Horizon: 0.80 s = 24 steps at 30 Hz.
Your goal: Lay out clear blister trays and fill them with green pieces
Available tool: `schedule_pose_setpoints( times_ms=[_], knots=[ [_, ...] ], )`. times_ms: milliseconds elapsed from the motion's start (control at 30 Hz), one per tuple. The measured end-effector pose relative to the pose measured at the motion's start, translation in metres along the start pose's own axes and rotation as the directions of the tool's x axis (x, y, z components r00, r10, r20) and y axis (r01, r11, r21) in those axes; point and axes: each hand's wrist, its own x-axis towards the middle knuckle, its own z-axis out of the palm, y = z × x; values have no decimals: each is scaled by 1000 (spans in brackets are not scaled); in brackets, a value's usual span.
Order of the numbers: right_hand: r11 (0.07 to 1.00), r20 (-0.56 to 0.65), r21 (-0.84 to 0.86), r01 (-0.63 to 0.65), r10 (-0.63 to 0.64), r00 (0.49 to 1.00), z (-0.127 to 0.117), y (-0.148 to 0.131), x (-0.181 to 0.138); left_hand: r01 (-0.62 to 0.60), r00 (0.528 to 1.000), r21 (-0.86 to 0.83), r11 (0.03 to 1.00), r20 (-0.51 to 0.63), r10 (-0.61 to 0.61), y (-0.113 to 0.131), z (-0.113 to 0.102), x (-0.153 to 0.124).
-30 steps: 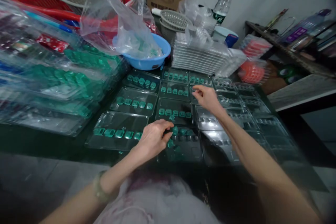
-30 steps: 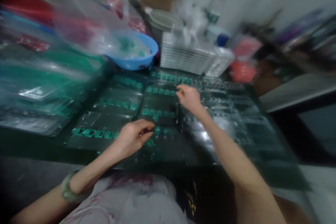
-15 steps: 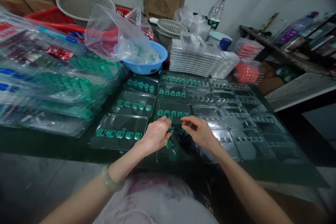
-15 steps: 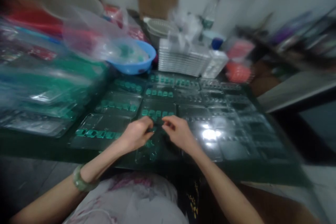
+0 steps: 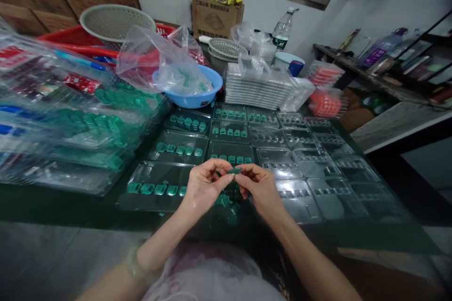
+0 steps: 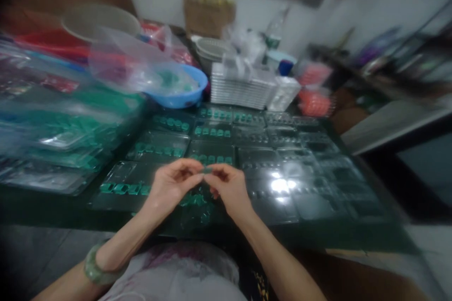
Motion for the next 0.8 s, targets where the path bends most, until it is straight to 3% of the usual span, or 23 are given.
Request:
schedule_pose_setpoints(
  times_ms=[67,167,233,333,400,533,600,700,800],
  knots=[
    [997,9,69,-40,39,999,1,2,0,5,1000,-20,1000,-16,-5,1,1,0],
    [990,41,127,-61,56,998,0,3,1,79,997,-178,981,11,-79,3,-1,1],
    [991,77,125,-57,48,996,-2,1,2,197,978,-287,937,124,-168,5,-4,2],
    [995,131,74,-66,56,990,-7,-4,3,404,897,-368,837,337,-285,7,-9,3],
    [997,164,25,-72,67,984,-10,-8,4,483,858,-403,778,397,-327,7,-9,3],
    [994,233,-77,-79,95,968,-9,-10,3,449,893,-511,733,273,-357,5,-6,3],
    [991,211,-128,-41,68,975,-7,-9,2,408,911,-558,723,203,-358,4,-4,5],
    [964,87,-239,118,-99,991,-4,-10,0,407,908,-559,722,162,-386,5,-2,8],
    [855,52,-432,286,-293,955,-1,-12,-2,429,896,-520,739,142,-420,4,2,10]
  ],
)
